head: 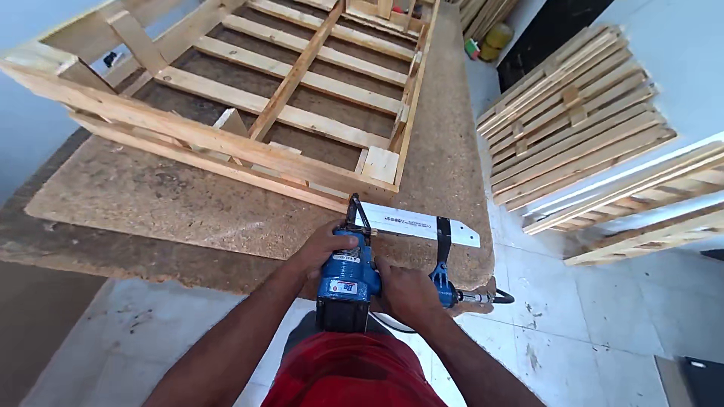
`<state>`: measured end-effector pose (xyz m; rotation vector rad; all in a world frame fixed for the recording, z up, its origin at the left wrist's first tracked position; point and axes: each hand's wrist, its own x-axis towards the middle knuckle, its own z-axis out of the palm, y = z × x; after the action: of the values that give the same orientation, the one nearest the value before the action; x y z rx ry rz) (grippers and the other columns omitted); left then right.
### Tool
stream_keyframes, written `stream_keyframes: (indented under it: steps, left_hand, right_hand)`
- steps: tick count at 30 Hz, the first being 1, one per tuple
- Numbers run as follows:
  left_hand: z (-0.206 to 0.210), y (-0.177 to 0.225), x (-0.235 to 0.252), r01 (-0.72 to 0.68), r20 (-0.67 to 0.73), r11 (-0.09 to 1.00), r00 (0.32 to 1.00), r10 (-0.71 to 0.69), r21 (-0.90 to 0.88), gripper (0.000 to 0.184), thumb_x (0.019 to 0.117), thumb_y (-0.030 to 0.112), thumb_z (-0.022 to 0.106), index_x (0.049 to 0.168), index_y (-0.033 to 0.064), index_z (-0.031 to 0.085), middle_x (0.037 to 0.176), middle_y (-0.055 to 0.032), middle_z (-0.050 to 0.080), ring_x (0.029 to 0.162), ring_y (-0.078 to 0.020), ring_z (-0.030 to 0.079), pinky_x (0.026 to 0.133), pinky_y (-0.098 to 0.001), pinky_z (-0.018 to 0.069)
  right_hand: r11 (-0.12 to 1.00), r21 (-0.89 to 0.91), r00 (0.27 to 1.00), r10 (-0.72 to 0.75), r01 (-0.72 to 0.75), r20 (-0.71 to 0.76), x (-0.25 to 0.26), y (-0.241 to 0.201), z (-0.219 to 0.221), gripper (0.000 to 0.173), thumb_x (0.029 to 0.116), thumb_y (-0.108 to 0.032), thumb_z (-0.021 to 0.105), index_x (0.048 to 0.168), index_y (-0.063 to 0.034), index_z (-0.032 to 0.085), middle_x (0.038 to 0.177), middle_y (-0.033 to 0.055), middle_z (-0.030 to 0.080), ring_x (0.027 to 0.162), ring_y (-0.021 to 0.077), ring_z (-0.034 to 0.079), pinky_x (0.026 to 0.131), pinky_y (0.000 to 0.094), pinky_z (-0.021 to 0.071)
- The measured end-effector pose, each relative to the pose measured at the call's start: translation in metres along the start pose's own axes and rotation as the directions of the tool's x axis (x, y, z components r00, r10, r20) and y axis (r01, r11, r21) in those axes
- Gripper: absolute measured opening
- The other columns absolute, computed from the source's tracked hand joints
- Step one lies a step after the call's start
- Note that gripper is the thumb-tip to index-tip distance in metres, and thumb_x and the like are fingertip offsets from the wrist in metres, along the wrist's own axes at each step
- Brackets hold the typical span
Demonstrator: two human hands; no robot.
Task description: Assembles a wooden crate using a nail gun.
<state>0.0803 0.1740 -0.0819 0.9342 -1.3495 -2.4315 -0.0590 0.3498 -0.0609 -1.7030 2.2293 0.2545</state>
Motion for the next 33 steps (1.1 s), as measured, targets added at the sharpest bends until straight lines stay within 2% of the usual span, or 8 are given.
stream_keyframes:
  steps: [6,10,12,18,22,28,33]
  left_hand:
    - [-0.014,0.003,0.026,0.02,0.037,1.0,0.999,-0.019,-0.012,0.08,0.0716,0.033,0.083,0.141,0.0078,0.051,0.104,-0.0204,0.072,0.084,-0.03,0.074,0.073,-0.0471,0.063]
    - [-0.028,0.005,0.029,0.028,0.082,0.999,0.996,-0.025,-0.029,0.082,0.0698,0.033,0.084,0.14,0.0073,0.051,0.105,-0.0204,0.071,0.085,-0.0301,0.074,0.074,-0.0472,0.0631]
    - [-0.033,0.009,0.031,0.04,0.104,0.999,0.994,-0.038,-0.015,0.084,0.0705,0.035,0.084,0.142,0.0074,0.049,0.106,-0.0202,0.072,0.086,-0.0301,0.074,0.075,-0.0477,0.0632]
    - [-0.042,0.02,0.034,0.089,0.151,0.996,0.984,-0.092,0.023,0.078,0.0736,0.028,0.081,0.141,0.0067,0.049,0.105,-0.0211,0.071,0.085,-0.0306,0.074,0.074,-0.0471,0.0631]
    - [-0.046,0.019,0.037,0.097,0.167,0.995,0.981,-0.1,0.026,0.074,0.073,0.022,0.081,0.139,0.0065,0.051,0.106,-0.0216,0.071,0.085,-0.0313,0.073,0.074,-0.0471,0.063]
    - [-0.053,0.008,0.041,0.102,0.204,0.995,0.974,-0.1,0.004,0.078,0.073,0.021,0.082,0.142,0.0078,0.049,0.109,-0.0211,0.071,0.088,-0.0307,0.073,0.076,-0.0469,0.0629]
    - [-0.06,-0.003,0.046,0.142,0.194,0.99,0.971,-0.137,-0.008,0.081,0.0724,0.023,0.082,0.144,0.0069,0.048,0.109,-0.0212,0.071,0.089,-0.0303,0.073,0.077,-0.0464,0.0627]
  right_hand:
    - [0.998,-0.028,0.999,0.054,-0.054,0.003,0.015,-0.004,-0.007,0.05,0.0888,-0.036,0.068,0.133,-0.0172,0.054,0.086,0.0061,0.07,0.078,0.0287,0.072,0.063,0.0479,0.0573]
    - [0.996,-0.055,0.995,0.062,-0.067,-0.081,0.017,-0.015,-0.005,0.043,0.0867,-0.035,0.07,0.124,-0.0173,0.056,0.078,0.0036,0.067,0.07,0.0258,0.07,0.058,0.045,0.0559]
    - [0.995,-0.034,0.992,0.096,-0.099,-0.085,0.018,-0.023,-0.007,0.044,0.0865,-0.034,0.07,0.125,-0.0169,0.058,0.08,0.0048,0.069,0.072,0.0272,0.071,0.059,0.0465,0.0566]
    - [0.984,-0.023,0.981,0.172,-0.175,-0.085,0.02,-0.041,-0.005,0.041,0.0855,-0.036,0.071,0.12,-0.0162,0.059,0.079,0.0039,0.068,0.071,0.026,0.07,0.059,0.0451,0.056]
    - [0.98,-0.013,0.979,0.196,-0.197,-0.063,0.022,-0.045,-0.004,0.03,0.0853,-0.034,0.071,0.107,-0.0149,0.063,0.078,0.0047,0.068,0.072,0.0262,0.071,0.059,0.0455,0.056]
    - [0.979,-0.04,0.979,0.198,-0.2,-0.051,0.024,-0.047,0.004,0.045,0.0859,-0.036,0.072,0.124,-0.0156,0.058,0.081,0.0051,0.069,0.073,0.0276,0.071,0.062,0.0463,0.0565]
    - [0.979,-0.019,0.979,0.201,-0.201,-0.022,0.025,-0.051,0.011,0.043,0.088,-0.036,0.069,0.123,-0.0151,0.057,0.081,0.0052,0.069,0.073,0.0272,0.071,0.063,0.0457,0.0568]
